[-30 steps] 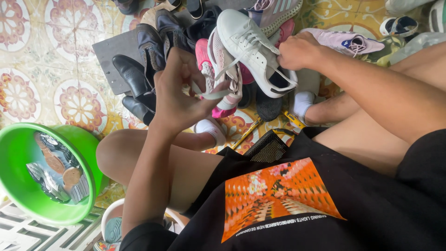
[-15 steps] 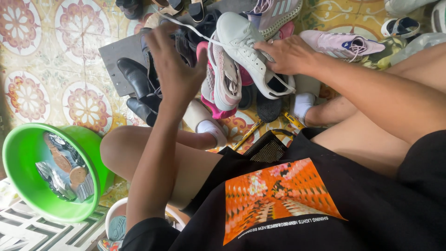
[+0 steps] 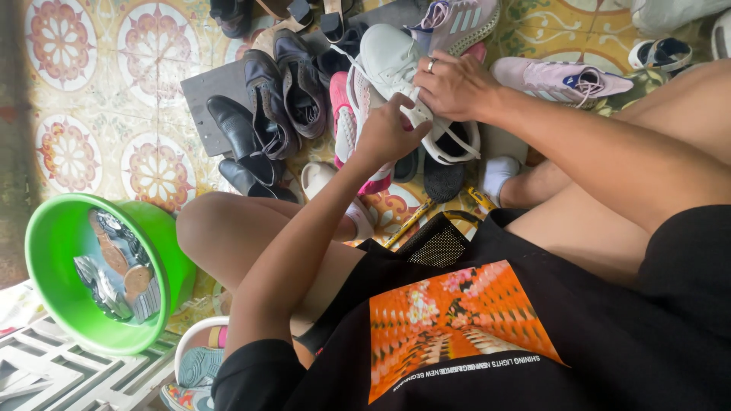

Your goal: The person sits on the floor surrounded by various shoes and laces a white sneaker. They thread the laces through the eyelets, pull them tight, and tie a knot. The person then picks up the matching shoe and begins lacing it as well.

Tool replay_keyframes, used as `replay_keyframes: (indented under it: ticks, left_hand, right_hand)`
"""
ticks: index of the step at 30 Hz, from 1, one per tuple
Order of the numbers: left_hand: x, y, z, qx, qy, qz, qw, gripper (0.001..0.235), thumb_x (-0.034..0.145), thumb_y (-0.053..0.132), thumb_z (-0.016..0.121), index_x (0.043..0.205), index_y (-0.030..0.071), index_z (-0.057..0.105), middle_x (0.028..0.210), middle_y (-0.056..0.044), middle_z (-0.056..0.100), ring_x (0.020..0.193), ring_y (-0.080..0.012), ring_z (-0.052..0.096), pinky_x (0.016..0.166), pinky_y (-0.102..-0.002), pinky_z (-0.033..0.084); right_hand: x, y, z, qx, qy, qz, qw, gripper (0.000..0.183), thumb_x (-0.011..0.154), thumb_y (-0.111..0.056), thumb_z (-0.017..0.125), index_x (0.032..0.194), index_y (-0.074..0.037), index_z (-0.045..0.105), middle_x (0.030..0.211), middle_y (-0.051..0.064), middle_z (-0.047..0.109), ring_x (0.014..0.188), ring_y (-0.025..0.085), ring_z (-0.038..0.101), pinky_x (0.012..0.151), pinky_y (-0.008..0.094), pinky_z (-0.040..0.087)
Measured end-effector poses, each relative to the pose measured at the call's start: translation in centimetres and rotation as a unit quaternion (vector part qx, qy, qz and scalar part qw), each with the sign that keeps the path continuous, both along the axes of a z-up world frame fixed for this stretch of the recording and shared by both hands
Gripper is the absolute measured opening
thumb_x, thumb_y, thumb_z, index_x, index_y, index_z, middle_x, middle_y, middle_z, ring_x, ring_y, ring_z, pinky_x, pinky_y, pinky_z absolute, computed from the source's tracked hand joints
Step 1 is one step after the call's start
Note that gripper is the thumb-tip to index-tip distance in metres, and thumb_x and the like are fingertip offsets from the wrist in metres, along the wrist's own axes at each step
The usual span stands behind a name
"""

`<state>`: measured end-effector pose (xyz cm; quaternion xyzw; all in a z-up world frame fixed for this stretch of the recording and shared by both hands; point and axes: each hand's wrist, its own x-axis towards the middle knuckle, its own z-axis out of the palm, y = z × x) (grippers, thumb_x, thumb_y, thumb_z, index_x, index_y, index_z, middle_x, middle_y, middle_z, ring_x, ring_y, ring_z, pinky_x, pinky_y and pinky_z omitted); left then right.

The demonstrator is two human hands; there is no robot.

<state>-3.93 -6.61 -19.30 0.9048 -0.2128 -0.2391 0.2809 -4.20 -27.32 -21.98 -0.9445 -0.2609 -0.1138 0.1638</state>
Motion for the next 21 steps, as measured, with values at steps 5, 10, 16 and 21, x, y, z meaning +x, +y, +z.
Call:
replay_keyframes:
  ticks: [5, 10, 16, 21]
  left_hand:
    - [-0.9, -1.2, -0.4, -0.112, -0.05, 0.105, 0.987, 0.071, 0.075, 0.034, 0.084, 0.123, 0.002, 0.042, 0.082, -0.013, 0.067, 0.069, -0.0309, 0.07, 0.062, -0.042, 0.057]
    - [0.0, -1.1, 2.4, -0.159, -0.154, 0.156, 0.963, 0.028, 0.087, 0.015, 0.069, 0.106, 0.004, 0.052, 0.076, -0.015, 0.07, 0.063, -0.0317, 0.069, 0.057, -0.044, 0.054]
    - [0.6, -0.1, 4.0, -0.169, -0.15, 0.149, 0.963, 0.013, 0.083, 0.012, 0.066, 0.095, 0.007, 0.063, 0.067, -0.007, 0.067, 0.056, -0.0231, 0.062, 0.053, -0.037, 0.051]
    - [-0.1, -1.0, 2.8, -0.156, -0.086, 0.137, 0.974, 0.033, 0.085, 0.022, 0.072, 0.112, 0.006, 0.062, 0.074, -0.01, 0.072, 0.062, -0.022, 0.068, 0.057, -0.036, 0.055]
  right_hand:
    - [-0.2, 1.7, 2.8, 0.015, -0.009, 0.02, 1.0, 0.011, 0.095, -0.013, 0.066, 0.089, -0.005, 0.062, 0.089, 0.009, 0.068, 0.077, 0.025, 0.063, 0.054, 0.038, 0.053]
    - [-0.1, 4.0, 9.4, 0.26, -0.035, -0.035, 0.964, 0.002, 0.099, 0.0, 0.056, 0.097, 0.001, 0.057, 0.075, 0.015, 0.065, 0.056, 0.032, 0.056, 0.055, 0.043, 0.043]
    - [-0.3, 3.3, 16.1, 0.431, 0.022, -0.044, 0.901, 0.012, 0.111, -0.003, 0.05, 0.102, 0.004, 0.056, 0.067, 0.003, 0.048, 0.058, 0.013, 0.035, 0.053, 0.032, 0.031]
    - [-0.1, 4.7, 19.5, 0.353, -0.045, -0.011, 0.935, 0.02, 0.108, -0.009, 0.058, 0.091, 0.002, 0.06, 0.06, 0.005, 0.054, 0.048, 0.017, 0.041, 0.047, 0.035, 0.032]
